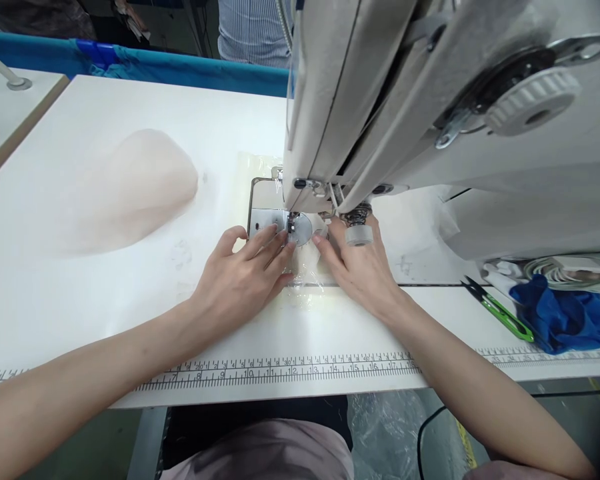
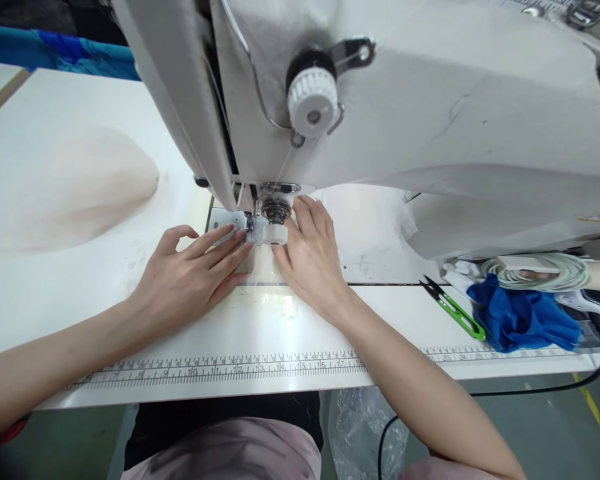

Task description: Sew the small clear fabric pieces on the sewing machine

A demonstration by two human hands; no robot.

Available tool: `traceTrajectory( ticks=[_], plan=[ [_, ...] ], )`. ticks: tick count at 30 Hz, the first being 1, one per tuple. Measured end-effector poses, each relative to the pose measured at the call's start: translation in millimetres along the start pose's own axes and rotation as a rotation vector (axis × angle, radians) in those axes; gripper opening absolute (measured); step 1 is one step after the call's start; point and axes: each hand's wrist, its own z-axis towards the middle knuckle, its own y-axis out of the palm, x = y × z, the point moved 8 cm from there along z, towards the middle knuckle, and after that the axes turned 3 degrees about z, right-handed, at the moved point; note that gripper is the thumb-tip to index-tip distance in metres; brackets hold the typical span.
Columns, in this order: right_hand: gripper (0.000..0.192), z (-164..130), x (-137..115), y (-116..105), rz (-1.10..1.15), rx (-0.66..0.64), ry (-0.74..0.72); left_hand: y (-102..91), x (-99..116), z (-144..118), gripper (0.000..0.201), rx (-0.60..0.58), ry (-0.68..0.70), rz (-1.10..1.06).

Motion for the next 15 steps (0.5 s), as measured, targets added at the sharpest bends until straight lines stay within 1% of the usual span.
traceTrajectory(
  ticks=[3, 7, 10, 12, 15],
  plan=[
    [0.037, 1, -5, -2, 0.085, 0.015, -0.05, 0.5, 0, 0, 0.026, 0.004, 0.001, 0.006],
    [0.038, 3, -12, 6, 0.17, -0.071, -0.109, 1.5, -1, -1, 0.026, 0.006, -0.011, -0.01],
    [0.038, 3, -16, 11, 0.175, -0.13, -0.136, 1.5, -2, -2, 0.027, 0.013, -0.019, -0.061],
    [0.039, 3, -16, 12, 0.159, -0.141, -0.148, 1.3, -2, -2, 0.029, 0.018, -0.022, -0.08],
    [0.041, 2, -18, 14, 0.114, -0.141, -0.167, 1.1, -1, -1, 0.028, 0.014, -0.018, -0.049]
  ],
)
